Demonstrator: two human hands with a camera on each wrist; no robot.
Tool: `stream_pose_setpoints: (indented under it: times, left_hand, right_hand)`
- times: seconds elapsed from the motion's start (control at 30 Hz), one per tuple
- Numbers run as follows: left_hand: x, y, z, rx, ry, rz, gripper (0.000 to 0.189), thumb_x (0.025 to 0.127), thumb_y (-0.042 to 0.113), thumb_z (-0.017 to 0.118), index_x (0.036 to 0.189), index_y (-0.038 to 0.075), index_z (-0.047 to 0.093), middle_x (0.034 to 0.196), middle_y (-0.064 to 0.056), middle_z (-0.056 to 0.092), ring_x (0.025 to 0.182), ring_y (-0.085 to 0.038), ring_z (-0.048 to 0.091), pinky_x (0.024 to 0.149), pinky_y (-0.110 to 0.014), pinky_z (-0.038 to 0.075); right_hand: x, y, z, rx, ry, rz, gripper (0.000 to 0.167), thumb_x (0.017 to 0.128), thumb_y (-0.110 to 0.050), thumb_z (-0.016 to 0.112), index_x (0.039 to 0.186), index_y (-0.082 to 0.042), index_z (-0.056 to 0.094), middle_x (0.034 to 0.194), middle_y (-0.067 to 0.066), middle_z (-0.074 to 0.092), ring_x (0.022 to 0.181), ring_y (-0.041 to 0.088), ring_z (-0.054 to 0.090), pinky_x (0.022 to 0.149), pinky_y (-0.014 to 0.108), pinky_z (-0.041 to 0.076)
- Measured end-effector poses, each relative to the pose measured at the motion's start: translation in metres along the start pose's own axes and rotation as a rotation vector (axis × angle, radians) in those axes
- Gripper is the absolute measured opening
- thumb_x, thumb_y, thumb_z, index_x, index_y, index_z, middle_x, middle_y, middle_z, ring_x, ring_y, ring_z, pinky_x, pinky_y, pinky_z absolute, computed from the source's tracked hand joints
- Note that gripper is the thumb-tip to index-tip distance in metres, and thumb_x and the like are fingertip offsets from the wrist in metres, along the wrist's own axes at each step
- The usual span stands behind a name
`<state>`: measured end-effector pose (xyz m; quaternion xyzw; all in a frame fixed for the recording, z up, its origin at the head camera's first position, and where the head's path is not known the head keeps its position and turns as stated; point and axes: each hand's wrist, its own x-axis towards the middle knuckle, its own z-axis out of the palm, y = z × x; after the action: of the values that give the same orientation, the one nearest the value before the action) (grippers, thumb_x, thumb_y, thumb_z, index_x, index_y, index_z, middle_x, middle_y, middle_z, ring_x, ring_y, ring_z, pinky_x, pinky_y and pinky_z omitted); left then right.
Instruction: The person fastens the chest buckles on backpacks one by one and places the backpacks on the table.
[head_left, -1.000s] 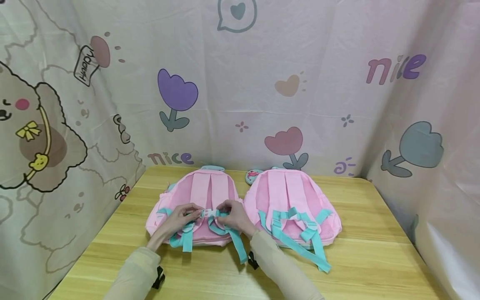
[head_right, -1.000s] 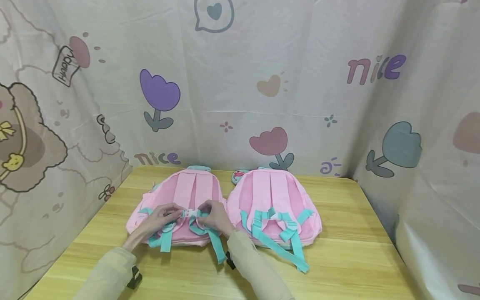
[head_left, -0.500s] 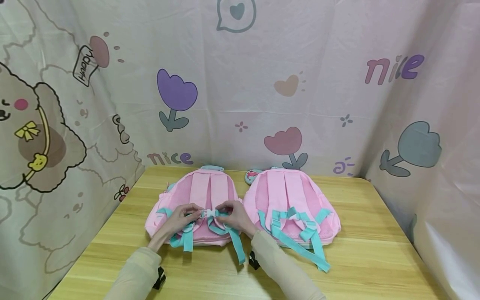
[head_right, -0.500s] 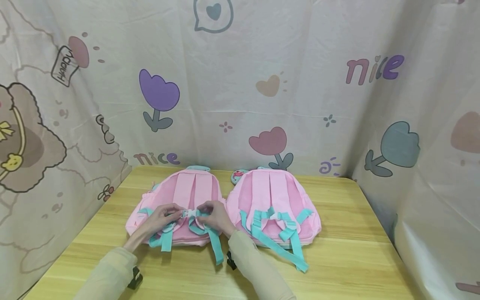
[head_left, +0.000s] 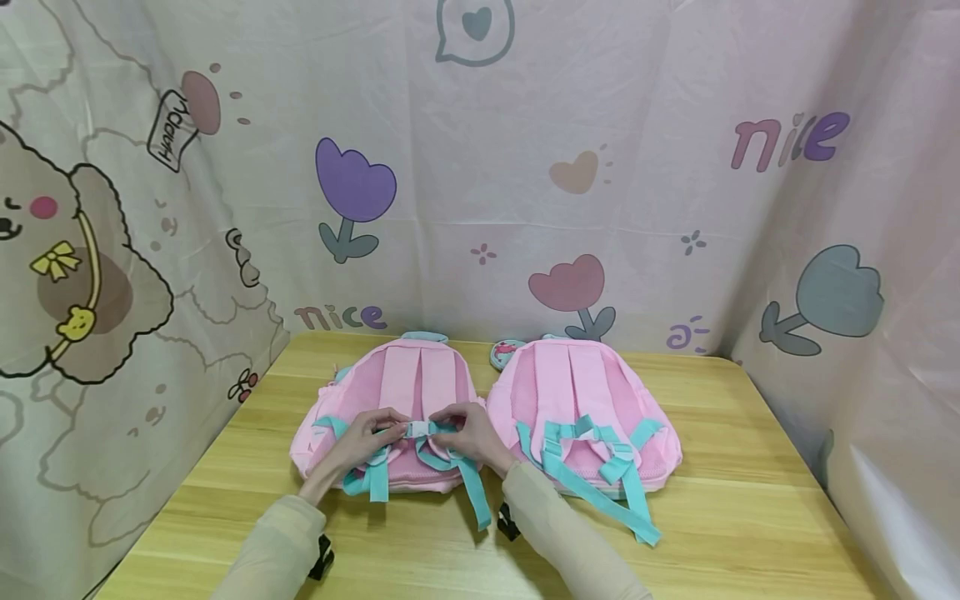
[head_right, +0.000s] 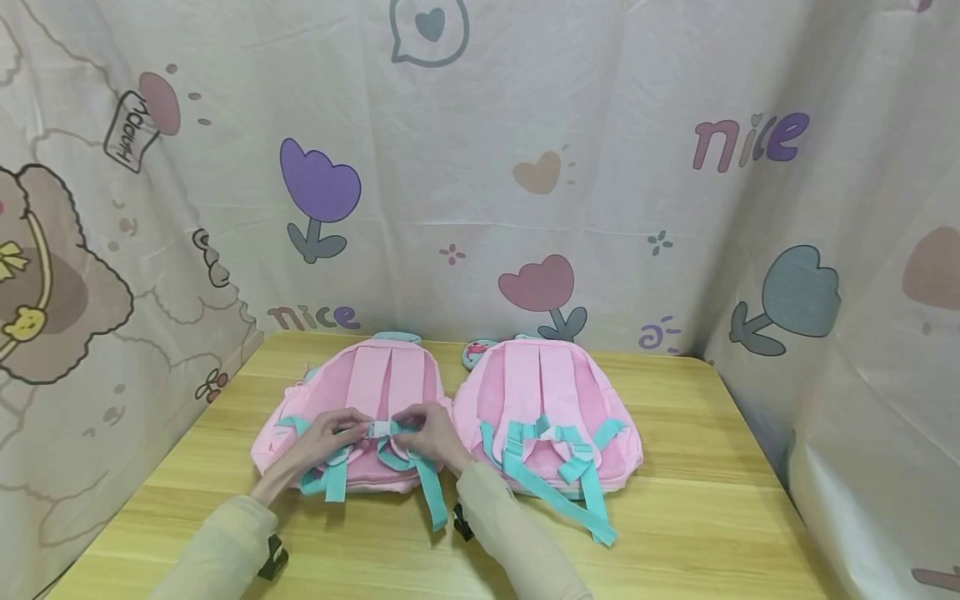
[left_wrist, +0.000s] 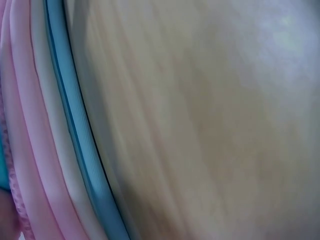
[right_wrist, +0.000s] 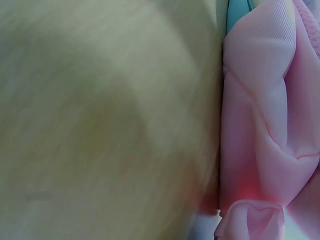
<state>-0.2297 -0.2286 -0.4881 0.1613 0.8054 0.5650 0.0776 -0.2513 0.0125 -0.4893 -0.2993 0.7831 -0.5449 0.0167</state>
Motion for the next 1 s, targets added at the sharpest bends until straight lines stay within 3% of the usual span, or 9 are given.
stream_pose_setpoints:
  times: [0.17,0.4,0.63,0.8,1.0]
  left_hand:
    - [-0.0010,0.0007,-0.0005,0.007,-0.002,-0.045,0.029,0.103,0.024,0.059,0.119,0.001,0.067,0.099,-0.019,0.075,0.083,-0.005,0.068,0.079,-0.017,0.051]
    - [-0.0005,-0.0009,-0.0013,0.026,-0.020,-0.038,0.033,0.103,0.025,0.057,0.127,0.002,0.065,0.103,-0.020,0.074,0.086,-0.006,0.068,0.083,-0.018,0.051]
    - [-0.0016,-0.0005,-0.0020,0.039,-0.018,-0.058,0.038,0.104,0.028,0.057,0.133,0.005,0.064,0.118,-0.017,0.071,0.092,-0.003,0.064,0.085,-0.017,0.049]
    - [-0.0025,0.0003,-0.0036,0.021,-0.015,-0.081,0.041,0.103,0.028,0.058,0.135,0.002,0.063,0.119,-0.014,0.073,0.092,-0.001,0.063,0.085,-0.015,0.049]
    - [-0.0029,-0.0002,-0.0062,0.021,-0.030,-0.072,0.042,0.104,0.027,0.057,0.135,-0.001,0.061,0.125,-0.020,0.069,0.097,0.000,0.062,0.088,-0.014,0.048]
  right_hand:
    - [0.0006,0.0036,0.0009,-0.060,-0.014,0.022,0.027,0.084,-0.006,0.077,0.110,-0.002,0.074,0.104,0.014,0.075,0.095,0.025,0.068,0.083,0.026,0.055]
    - [-0.0024,-0.0013,-0.0032,-0.076,-0.025,0.032,0.032,0.086,-0.008,0.075,0.117,-0.002,0.071,0.107,0.014,0.073,0.097,0.023,0.065,0.085,0.024,0.052]
    - [-0.0030,-0.0014,-0.0048,-0.089,-0.043,0.048,0.034,0.088,-0.010,0.074,0.121,-0.003,0.069,0.110,0.011,0.073,0.098,0.018,0.065,0.086,0.021,0.052]
    - [-0.0032,-0.0021,-0.0054,-0.082,-0.046,0.033,0.034,0.089,-0.012,0.074,0.122,-0.002,0.069,0.110,0.013,0.073,0.099,0.021,0.066,0.086,0.023,0.053]
    - [-0.0028,-0.0029,-0.0054,-0.069,-0.043,0.010,0.035,0.090,-0.012,0.073,0.122,0.000,0.068,0.109,0.016,0.073,0.100,0.027,0.066,0.086,0.027,0.054]
